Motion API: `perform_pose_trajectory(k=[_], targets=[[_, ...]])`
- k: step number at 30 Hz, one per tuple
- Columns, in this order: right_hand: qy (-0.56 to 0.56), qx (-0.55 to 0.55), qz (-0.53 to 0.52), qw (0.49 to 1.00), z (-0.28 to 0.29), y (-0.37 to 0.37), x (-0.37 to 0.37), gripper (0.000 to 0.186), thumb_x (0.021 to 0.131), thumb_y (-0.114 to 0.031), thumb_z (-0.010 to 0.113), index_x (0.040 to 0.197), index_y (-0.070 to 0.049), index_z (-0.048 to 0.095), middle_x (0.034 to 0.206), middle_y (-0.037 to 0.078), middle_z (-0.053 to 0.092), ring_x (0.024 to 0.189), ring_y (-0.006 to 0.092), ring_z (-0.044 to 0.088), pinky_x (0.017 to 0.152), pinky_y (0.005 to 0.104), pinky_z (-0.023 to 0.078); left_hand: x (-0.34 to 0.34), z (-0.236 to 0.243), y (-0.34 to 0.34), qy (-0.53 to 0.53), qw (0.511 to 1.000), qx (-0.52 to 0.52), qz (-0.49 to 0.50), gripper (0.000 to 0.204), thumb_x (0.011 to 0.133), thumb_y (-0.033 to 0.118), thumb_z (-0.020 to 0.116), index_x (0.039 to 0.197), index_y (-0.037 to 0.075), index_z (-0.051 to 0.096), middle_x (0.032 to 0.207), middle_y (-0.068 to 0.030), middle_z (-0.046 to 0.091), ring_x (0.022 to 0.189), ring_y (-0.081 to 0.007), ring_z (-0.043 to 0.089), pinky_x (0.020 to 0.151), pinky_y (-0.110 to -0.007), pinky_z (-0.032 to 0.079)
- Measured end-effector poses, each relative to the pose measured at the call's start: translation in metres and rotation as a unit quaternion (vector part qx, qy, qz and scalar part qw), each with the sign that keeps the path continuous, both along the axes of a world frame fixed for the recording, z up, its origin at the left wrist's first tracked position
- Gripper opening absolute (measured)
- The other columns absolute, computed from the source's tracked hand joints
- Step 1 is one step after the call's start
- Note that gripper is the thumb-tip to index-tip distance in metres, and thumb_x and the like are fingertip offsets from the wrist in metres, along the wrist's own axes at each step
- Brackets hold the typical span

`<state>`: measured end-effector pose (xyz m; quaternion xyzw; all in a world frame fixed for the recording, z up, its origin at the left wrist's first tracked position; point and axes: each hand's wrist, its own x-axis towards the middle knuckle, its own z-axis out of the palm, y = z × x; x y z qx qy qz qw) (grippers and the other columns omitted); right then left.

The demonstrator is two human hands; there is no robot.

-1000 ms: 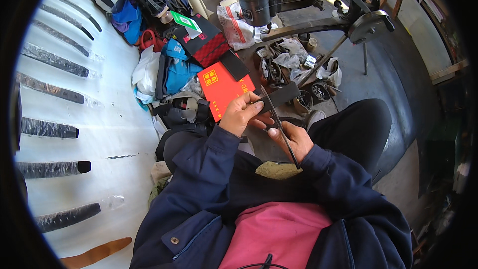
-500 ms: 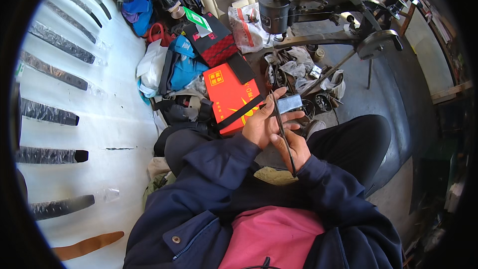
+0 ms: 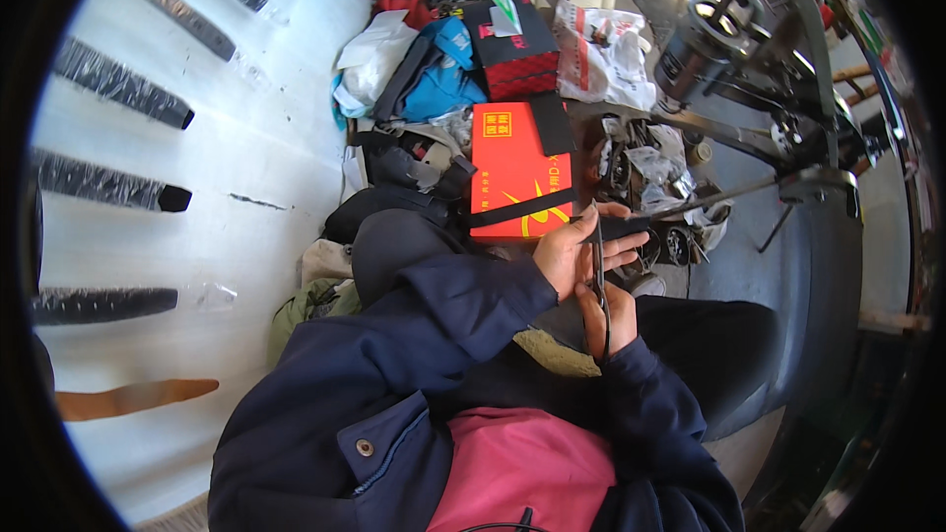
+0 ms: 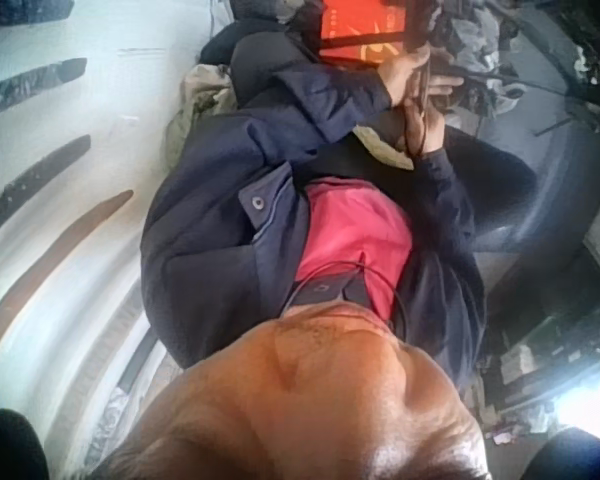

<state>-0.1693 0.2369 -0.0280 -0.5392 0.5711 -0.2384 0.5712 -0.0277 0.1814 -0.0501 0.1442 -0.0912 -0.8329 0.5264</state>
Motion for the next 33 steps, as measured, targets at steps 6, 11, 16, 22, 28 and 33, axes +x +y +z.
perform_pose_trajectory(k=[6,11,16,22,28,33], targets=[[-0.094,0.094,0.006,0.991,0.004,0.005,0.004,0.032,0.099,-0.026,0.066,0.075,-0.009,0.053,0.053,-0.001,0.05,0.039,0.01,0.043,0.04,0.0263,0.032,0.018,-0.018,-0.008,-0.092,0.992,0.06,0.064,0.039,0.109,0.036,0.043,0.122,0.002,0.059,0.127,-0.0112,0.061,0.13,-0.0321,0.056,0.106,-0.048,0.047],[-0.151,0.085,0.03,0.984,-0.002,0.003,-0.004,0.034,0.098,-0.026,0.066,0.073,-0.007,0.052,0.05,0.002,0.05,0.04,0.0115,0.046,0.04,0.0261,0.033,0.1,-0.025,-0.058,-0.285,0.944,0.128,0.105,0.038,0.104,0.033,0.05,0.124,0.004,0.063,0.119,-0.011,0.068,0.115,-0.0251,0.065,0.104,-0.054,0.045],[-0.121,0.139,-0.026,0.983,-0.033,0.0,-0.014,0.031,0.096,-0.028,0.069,0.079,-0.006,0.054,0.053,0.002,0.051,0.039,0.0119,0.047,0.039,0.0265,0.036,0.248,-0.056,-0.118,-0.584,0.809,0.033,0.061,0.028,0.097,0.024,0.059,0.108,0.004,0.075,0.112,-0.0141,0.072,0.104,-0.0238,0.07,0.09,-0.034,0.056],[-0.099,0.197,-0.045,0.974,-0.06,-0.002,-0.011,0.032,0.095,-0.031,0.071,0.082,-0.006,0.057,0.055,0.0,0.05,0.042,0.0102,0.048,0.039,0.0265,0.037,0.334,-0.138,-0.104,-0.919,0.344,-0.047,-0.187,0.033,0.093,0.032,0.055,0.103,0.01,0.077,0.105,-0.0194,0.073,0.1,-0.035,0.069,0.09,-0.046,0.054],[-0.064,0.211,-0.023,0.975,-0.065,-0.005,-0.004,0.031,0.095,-0.03,0.07,0.083,-0.004,0.057,0.054,0.0,0.051,0.043,0.0086,0.047,0.041,0.0261,0.036,0.332,-0.146,-0.101,-0.955,0.21,-0.008,-0.209,0.037,0.093,0.029,0.052,0.108,0.004,0.074,0.119,-0.0201,0.07,0.115,-0.0363,0.065,0.099,-0.053,0.049],[-0.065,0.214,-0.041,0.974,-0.064,-0.009,-0.002,0.029,0.095,-0.028,0.07,0.085,-0.004,0.057,0.054,-0.001,0.051,0.043,0.0083,0.047,0.042,0.0262,0.036,0.301,-0.122,-0.106,-0.958,0.158,-0.137,-0.197,0.038,0.098,0.029,0.048,0.119,0.006,0.07,0.122,-0.0199,0.068,0.121,-0.0327,0.061,0.1,-0.059,0.044]])
